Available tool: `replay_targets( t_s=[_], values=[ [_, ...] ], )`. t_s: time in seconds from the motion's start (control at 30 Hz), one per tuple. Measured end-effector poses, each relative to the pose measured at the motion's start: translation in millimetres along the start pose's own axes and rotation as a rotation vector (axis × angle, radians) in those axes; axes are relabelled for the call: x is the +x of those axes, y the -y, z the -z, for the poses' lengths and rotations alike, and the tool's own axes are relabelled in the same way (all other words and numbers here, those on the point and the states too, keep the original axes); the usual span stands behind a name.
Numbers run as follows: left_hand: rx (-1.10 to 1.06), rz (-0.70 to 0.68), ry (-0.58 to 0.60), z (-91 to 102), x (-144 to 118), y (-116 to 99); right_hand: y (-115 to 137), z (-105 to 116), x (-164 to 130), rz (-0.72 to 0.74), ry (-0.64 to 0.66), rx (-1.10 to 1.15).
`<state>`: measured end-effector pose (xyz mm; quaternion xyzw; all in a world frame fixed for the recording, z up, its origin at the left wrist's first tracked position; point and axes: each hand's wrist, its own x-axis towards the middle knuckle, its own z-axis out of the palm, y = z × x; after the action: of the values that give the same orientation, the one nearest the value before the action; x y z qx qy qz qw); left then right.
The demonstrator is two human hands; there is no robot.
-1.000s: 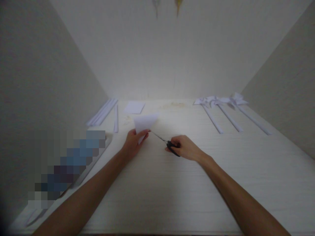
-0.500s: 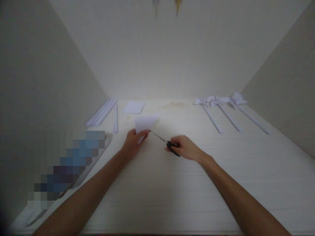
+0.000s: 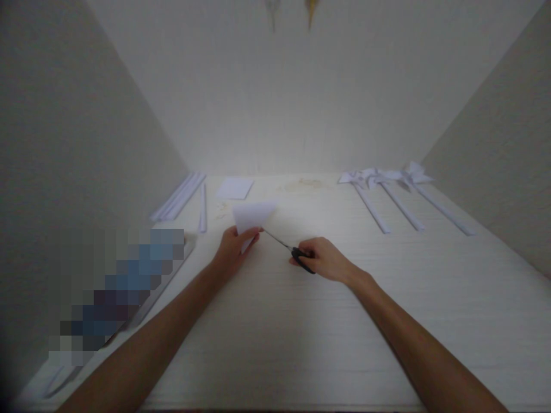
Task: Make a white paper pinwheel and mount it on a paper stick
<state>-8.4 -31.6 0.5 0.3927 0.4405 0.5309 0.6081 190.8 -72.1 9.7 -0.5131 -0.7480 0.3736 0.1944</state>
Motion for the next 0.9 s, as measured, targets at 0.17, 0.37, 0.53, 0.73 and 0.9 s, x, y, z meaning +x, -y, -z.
replay_targets(
  t_s=[0.17, 0.37, 0.53, 0.73, 0.9],
  values=[
    [-0.003, 0.007, -0.002, 0.1, 1.0, 0.9, -1.8, -0.3, 0.2, 0.011, 0.001, -0.022],
    [-0.027, 0.002, 0.01, -0.1, 0.9, 1.2, 0.3, 0.3, 0.4, 0.011, 0.008, -0.034],
    [-0.038, -0.004, 0.017, 0.2, 0.9, 1.0, 1.4, 1.4, 0.4, 0.01, 0.016, -0.034],
    [-0.035, 0.012, 0.018, 0.7, 0.5, 1.0, 1.8, 1.3, 1.4, 0.015, 0.023, -0.034],
    [-0.031, 0.005, 0.03, 1.9, 2.5, 3.2, 2.0, 1.8, 1.2, 0.018, 0.028, -0.044]
  ],
)
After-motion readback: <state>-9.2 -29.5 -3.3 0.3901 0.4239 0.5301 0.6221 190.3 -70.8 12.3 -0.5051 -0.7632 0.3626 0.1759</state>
